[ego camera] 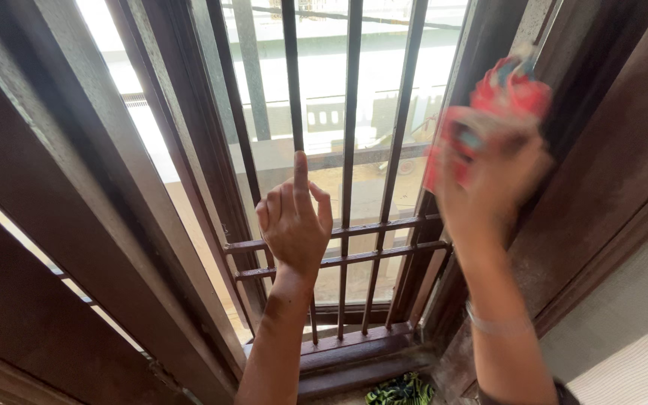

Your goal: The person wipes the glass and metal bars of a window using a red cloth. They systematically clean each vertical bar and the glass panes between them, moving from top to bottom and across the window frame.

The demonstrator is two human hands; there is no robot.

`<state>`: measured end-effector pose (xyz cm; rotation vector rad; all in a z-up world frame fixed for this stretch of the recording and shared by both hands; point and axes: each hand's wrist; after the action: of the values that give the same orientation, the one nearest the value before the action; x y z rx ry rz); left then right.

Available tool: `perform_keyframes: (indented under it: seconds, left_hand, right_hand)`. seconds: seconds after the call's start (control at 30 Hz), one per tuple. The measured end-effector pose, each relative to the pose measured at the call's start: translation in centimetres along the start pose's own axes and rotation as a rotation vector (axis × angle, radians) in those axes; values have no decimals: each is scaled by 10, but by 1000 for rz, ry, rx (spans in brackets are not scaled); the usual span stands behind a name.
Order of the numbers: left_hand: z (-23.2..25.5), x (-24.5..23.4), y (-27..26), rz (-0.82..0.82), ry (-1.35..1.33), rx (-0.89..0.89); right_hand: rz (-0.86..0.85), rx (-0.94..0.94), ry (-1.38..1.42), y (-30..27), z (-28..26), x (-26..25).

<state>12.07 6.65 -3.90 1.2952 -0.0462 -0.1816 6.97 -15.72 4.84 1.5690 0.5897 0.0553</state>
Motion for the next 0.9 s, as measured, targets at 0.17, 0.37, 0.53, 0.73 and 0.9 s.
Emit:
perform_keyframes:
  seconds: [0.17, 0.37, 0.53, 0.73, 0.9]
  left_hand:
    - [1, 0, 0, 8, -33, -16]
    - [1, 0, 0, 21, -60, -19]
    - [2, 2, -6, 50, -74, -51]
    - [1, 2, -25, 47, -123, -75]
    - [-7, 3, -35, -45, -101, -51]
  right_hand:
    - [205, -222, -324, -27, 1, 62]
    - [170, -125, -86, -82, 6, 75]
    - [140, -133, -88, -97, 3, 60]
    - [83, -125, -169, -112, -2, 43]
    - [2, -157, 3, -153, -26, 45]
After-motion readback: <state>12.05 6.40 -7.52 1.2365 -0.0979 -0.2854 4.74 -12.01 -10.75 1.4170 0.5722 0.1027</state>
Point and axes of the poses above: each hand's wrist, its own y-axis towards the middle knuckle, its own x-axis out of the palm, z = x × y, and after that the axes turned 13 degrees about -x, right-handed
